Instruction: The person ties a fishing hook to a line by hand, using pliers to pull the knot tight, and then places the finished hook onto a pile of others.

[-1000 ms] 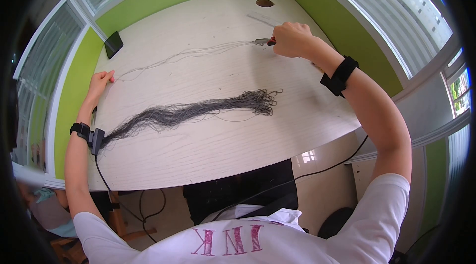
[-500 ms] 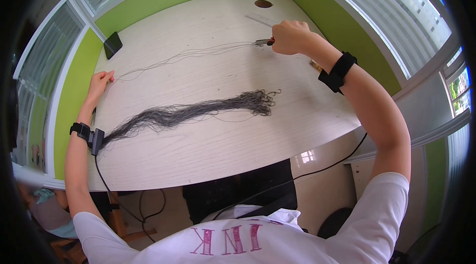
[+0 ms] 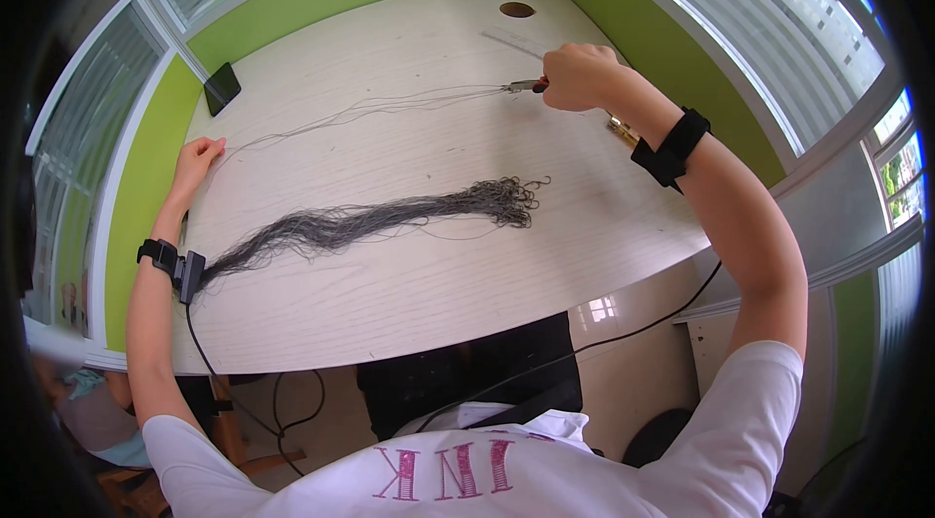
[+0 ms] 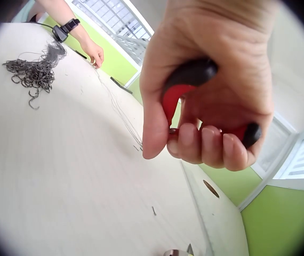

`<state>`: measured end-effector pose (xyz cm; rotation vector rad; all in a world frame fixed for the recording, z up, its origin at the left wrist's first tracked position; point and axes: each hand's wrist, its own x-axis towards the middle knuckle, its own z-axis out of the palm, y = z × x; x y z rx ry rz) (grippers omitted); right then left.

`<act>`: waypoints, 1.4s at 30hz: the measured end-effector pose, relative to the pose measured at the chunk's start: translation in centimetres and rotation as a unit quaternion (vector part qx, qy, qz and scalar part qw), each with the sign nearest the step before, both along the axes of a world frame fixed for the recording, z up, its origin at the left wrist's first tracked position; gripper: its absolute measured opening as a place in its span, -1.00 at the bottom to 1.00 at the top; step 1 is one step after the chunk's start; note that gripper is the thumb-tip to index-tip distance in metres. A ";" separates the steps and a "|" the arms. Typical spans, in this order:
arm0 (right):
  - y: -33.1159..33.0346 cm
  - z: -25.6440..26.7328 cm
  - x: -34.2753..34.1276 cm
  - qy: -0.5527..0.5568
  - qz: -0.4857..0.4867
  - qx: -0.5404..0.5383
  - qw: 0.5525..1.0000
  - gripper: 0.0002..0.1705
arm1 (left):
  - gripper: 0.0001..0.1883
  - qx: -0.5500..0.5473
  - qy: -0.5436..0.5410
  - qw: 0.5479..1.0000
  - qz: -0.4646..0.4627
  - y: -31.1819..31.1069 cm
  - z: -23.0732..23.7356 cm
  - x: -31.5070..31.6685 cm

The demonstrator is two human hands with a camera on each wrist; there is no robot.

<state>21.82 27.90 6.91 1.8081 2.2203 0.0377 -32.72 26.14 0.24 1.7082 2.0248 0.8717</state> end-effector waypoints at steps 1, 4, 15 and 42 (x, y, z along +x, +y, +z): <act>-0.4 0.2 0.0 0.015 -0.002 0.000 1.000 -0.68 | -0.64 0.000 0.000 1.000 0.000 0.0 0.0 0.1; -1.0 -0.3 1.1 0.045 0.003 0.008 0.999 -0.71 | -0.66 0.057 0.005 0.998 0.006 -0.3 0.0 0.6; -7.5 2.1 3.5 0.212 -0.017 -0.128 0.969 -0.52 | -0.84 0.238 0.095 0.964 -0.067 -6.6 4.4 8.8; -8.3 -4.6 2.7 0.377 0.139 -0.003 0.916 -0.68 | -0.95 0.135 -0.180 0.904 -0.365 -20.1 3.2 24.8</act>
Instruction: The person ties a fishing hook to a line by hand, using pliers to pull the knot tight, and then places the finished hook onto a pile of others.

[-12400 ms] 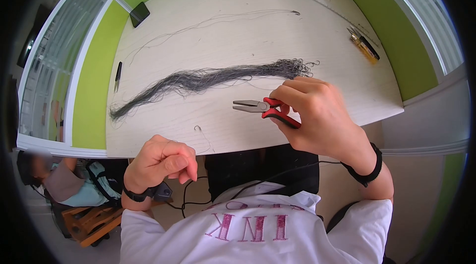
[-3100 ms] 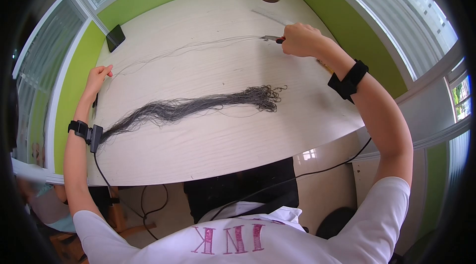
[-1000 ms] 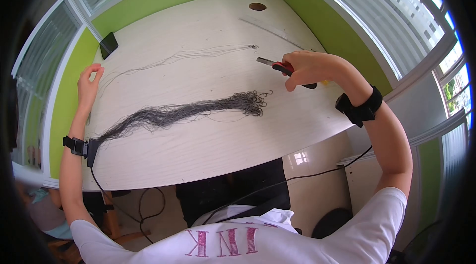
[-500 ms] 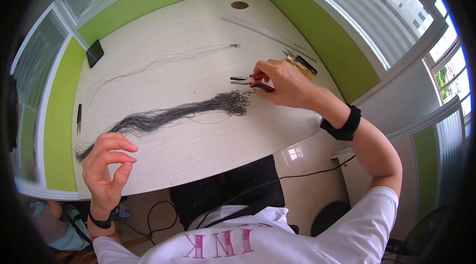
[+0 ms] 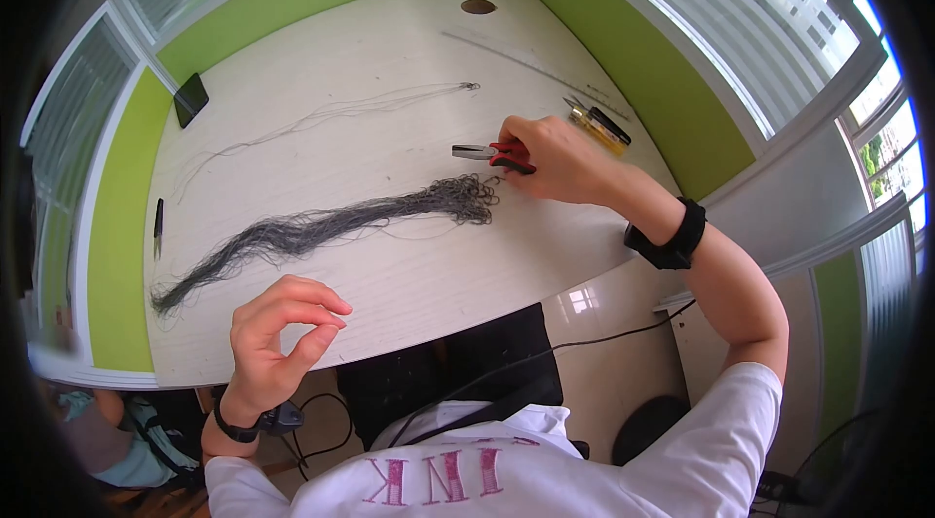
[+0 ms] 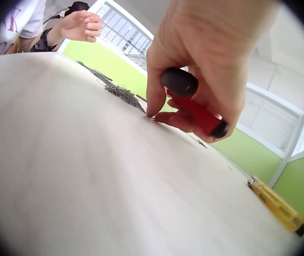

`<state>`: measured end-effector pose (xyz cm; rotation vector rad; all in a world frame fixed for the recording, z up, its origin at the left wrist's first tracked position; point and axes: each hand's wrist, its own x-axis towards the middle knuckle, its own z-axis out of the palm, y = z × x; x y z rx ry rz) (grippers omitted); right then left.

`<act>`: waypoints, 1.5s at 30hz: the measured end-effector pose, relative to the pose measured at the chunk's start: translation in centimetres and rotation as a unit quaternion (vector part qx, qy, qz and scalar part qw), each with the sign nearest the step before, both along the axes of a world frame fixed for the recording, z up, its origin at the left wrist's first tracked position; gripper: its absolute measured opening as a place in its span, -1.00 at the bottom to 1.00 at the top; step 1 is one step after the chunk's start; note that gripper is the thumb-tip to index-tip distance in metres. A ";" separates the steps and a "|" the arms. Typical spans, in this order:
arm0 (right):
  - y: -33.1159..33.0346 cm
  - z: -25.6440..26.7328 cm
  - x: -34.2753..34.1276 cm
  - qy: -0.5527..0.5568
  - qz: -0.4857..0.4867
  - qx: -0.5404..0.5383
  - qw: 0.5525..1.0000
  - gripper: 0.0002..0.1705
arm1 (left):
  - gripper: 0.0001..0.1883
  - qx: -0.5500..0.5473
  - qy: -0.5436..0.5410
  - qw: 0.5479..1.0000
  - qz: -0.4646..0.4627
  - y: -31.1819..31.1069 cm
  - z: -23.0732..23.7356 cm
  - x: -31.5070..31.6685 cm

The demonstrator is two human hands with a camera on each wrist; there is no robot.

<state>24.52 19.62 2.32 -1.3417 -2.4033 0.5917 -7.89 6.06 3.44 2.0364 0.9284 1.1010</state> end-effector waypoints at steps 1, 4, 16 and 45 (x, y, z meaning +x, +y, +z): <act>0.0 -0.1 0.0 0.004 -0.002 -0.003 1.000 -0.68 | -0.96 -0.006 -0.005 1.000 -0.002 0.0 -0.2 0.1; -0.3 0.7 -0.2 -0.006 -0.018 -0.038 0.999 -0.69 | -0.97 -0.009 -0.008 1.000 -0.004 0.2 -0.2 0.4; -6.5 6.3 -4.7 0.251 0.009 -0.289 0.924 -0.71 | -0.59 -0.147 -0.139 0.979 -0.001 2.0 0.7 4.3; -7.4 5.7 -0.6 0.293 -0.093 -0.210 0.928 -0.71 | -0.81 0.001 0.192 0.932 0.309 -1.3 6.0 -9.5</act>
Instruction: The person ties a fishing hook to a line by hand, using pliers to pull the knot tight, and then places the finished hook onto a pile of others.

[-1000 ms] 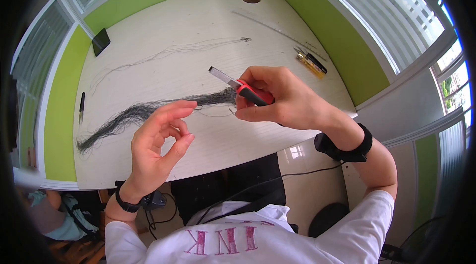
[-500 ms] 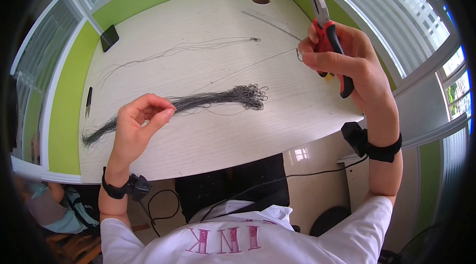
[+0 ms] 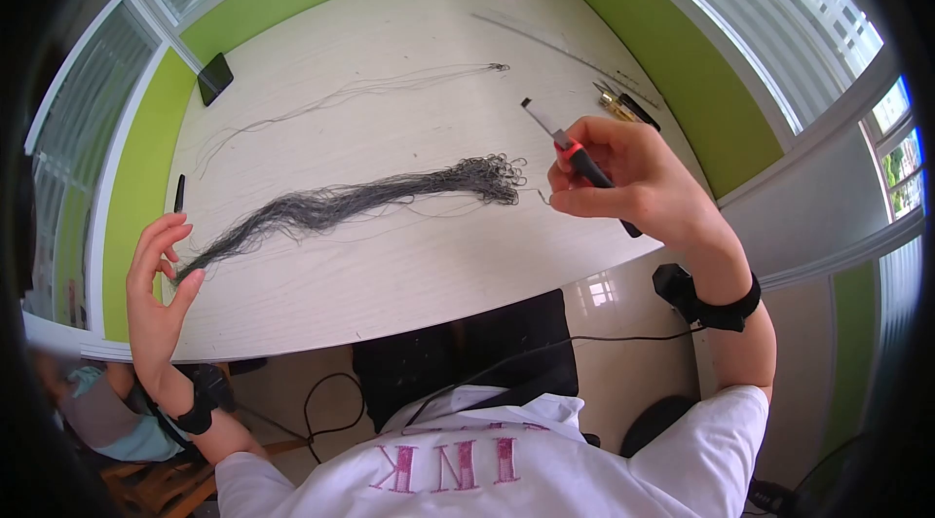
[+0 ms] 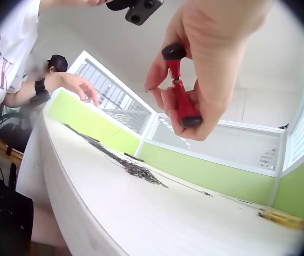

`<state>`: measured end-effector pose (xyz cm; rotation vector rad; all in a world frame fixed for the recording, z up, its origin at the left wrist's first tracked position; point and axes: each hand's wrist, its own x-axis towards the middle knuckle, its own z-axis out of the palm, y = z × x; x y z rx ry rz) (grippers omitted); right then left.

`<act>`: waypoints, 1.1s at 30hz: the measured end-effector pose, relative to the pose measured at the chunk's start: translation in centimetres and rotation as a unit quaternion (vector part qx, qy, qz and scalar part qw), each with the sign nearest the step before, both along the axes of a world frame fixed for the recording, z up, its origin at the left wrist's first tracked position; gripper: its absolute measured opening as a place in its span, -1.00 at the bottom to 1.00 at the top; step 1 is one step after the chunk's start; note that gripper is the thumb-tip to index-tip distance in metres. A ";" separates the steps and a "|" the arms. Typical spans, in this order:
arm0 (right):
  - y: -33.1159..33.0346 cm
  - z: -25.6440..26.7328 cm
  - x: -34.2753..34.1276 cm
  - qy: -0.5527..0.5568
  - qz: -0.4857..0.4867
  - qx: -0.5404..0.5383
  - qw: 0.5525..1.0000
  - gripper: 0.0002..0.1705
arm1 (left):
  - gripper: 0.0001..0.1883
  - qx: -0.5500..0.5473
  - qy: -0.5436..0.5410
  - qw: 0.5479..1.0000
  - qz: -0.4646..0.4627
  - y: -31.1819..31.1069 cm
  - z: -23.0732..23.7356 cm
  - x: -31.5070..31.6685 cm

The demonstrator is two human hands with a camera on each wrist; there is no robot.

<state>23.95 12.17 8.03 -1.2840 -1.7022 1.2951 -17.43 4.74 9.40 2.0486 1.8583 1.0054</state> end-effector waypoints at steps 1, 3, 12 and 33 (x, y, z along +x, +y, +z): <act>-0.1 -0.2 -0.9 -0.003 0.037 -0.025 0.999 -0.71 | -0.80 0.094 0.083 0.992 -0.022 0.1 -0.2 1.2; -0.2 -0.4 -3.1 -0.014 0.113 -0.037 0.993 -0.73 | -0.81 0.059 -0.085 0.988 -0.112 0.8 -2.0 3.6; 0.5 -0.7 -7.6 -0.006 0.238 0.035 0.971 -0.76 | -0.76 -0.178 -0.409 0.857 -0.259 2.2 -6.6 12.9; 0.6 -1.0 -8.1 -0.041 0.242 0.098 0.964 -0.70 | -0.84 -0.228 -0.414 0.853 -0.223 1.4 -7.9 12.7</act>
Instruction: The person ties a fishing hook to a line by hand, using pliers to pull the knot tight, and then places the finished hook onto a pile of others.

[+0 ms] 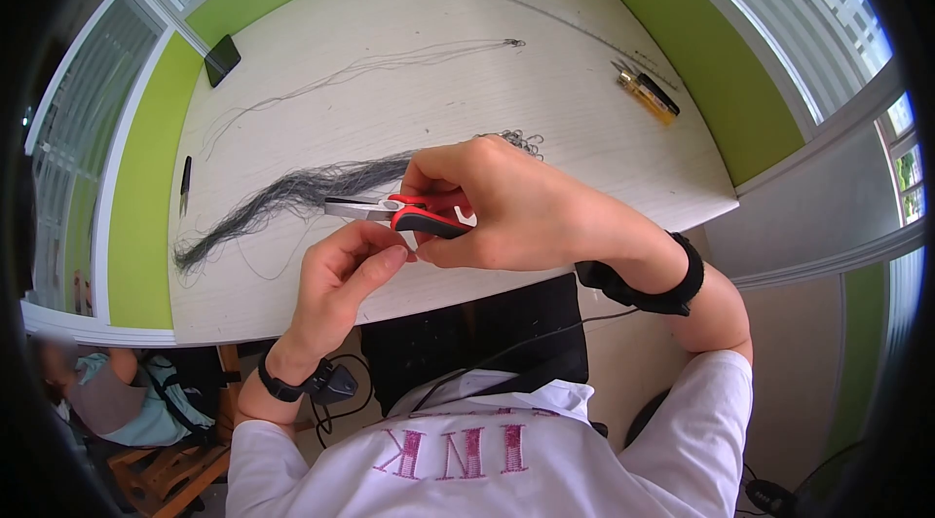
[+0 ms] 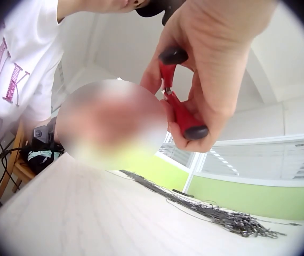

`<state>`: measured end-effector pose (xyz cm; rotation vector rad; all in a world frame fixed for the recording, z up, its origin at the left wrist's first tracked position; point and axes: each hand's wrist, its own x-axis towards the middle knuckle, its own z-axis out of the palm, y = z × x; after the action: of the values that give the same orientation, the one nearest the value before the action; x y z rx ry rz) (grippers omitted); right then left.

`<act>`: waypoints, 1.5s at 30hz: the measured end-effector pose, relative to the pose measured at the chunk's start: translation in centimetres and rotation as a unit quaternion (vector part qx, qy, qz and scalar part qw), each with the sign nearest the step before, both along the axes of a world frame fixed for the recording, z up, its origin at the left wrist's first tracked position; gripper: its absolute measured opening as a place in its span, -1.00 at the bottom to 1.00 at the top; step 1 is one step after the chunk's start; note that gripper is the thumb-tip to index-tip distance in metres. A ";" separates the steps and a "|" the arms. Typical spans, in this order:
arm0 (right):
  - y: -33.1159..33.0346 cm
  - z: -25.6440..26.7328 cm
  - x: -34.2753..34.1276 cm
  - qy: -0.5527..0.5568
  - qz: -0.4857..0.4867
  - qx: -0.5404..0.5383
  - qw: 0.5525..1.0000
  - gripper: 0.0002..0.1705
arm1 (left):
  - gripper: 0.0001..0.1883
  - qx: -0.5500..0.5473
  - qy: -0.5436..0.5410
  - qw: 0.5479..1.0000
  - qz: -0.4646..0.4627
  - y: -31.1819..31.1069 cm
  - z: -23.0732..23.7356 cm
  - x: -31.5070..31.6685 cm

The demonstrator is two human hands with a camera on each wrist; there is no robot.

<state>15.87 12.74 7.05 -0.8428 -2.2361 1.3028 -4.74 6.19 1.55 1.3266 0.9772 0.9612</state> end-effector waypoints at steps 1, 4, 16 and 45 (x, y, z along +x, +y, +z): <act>0.0 -0.1 0.0 -0.001 0.000 0.013 1.000 -0.70 | -0.84 -0.002 0.000 1.000 0.000 -0.1 -0.1 0.0; -0.1 -1.0 -0.1 0.030 -0.010 0.026 0.999 -0.71 | -0.83 -0.020 -0.031 0.999 0.012 -0.2 -0.3 -0.1; -1.4 -1.9 -0.3 0.051 -0.026 0.202 0.978 -0.70 | -0.89 -0.077 -0.080 0.993 0.032 -0.4 -0.2 0.3; -5.5 -3.6 1.6 -0.191 -0.190 0.400 0.876 -0.62 | -0.95 0.194 0.124 0.959 0.165 -1.0 -0.9 1.1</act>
<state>17.43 7.21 3.42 -1.1600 -2.3918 -0.0240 -3.64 5.16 0.70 1.6726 1.2754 1.3126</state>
